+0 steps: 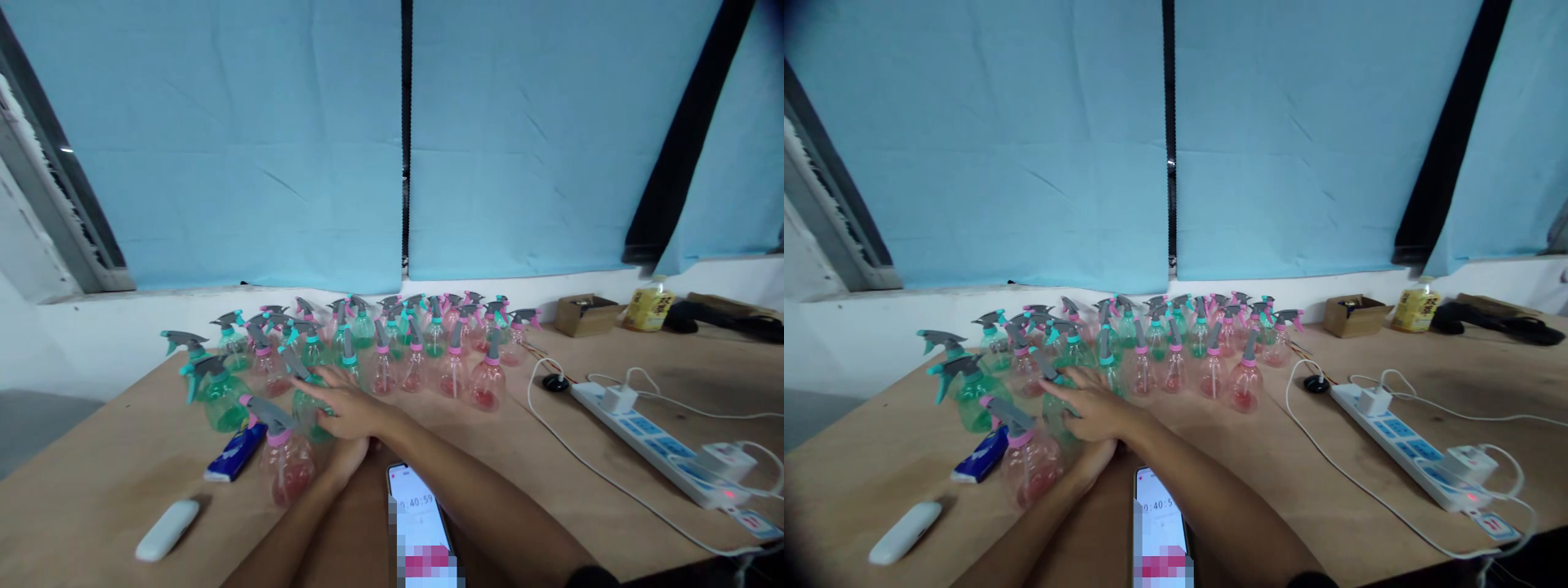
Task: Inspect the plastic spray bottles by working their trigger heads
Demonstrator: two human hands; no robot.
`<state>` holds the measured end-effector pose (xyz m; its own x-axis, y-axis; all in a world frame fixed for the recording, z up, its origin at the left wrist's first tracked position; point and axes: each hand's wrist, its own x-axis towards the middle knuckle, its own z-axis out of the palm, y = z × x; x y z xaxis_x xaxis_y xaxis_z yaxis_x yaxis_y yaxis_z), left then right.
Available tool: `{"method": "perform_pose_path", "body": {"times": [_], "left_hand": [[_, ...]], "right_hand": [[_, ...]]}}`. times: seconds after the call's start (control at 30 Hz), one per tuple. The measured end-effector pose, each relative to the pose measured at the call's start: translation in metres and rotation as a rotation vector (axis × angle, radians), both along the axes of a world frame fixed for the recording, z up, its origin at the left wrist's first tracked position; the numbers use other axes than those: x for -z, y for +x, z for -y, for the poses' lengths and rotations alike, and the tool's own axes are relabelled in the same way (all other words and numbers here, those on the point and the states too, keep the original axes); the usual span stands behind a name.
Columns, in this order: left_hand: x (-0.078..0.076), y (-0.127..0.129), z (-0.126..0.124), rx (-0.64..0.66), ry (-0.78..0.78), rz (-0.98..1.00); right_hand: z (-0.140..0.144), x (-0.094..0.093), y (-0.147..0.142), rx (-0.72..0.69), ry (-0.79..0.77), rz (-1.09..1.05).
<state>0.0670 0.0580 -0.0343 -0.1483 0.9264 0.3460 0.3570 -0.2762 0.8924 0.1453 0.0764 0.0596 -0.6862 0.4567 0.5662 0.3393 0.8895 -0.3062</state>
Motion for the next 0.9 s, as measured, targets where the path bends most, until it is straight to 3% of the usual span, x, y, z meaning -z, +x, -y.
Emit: {"method": "perform_pose_path", "body": {"times": [0.1,0.3,0.6,0.9], "left_hand": [[0.001,0.0,0.002,0.116,-0.119,0.012],[0.0,-0.002,0.001,0.166,-0.218,0.023],[-0.011,0.005,0.006,0.268,-0.282,0.066],[-0.002,0.006,-0.003,0.379,-0.321,0.124]], "right_hand": [[-0.004,0.005,0.001,-0.047,-0.001,-0.033],[-0.003,0.014,0.001,-0.056,-0.043,-0.094],[-0.002,-0.003,0.011,-0.06,-0.209,-0.408],[-0.005,-0.026,0.025,0.191,-0.201,-0.964]]}}
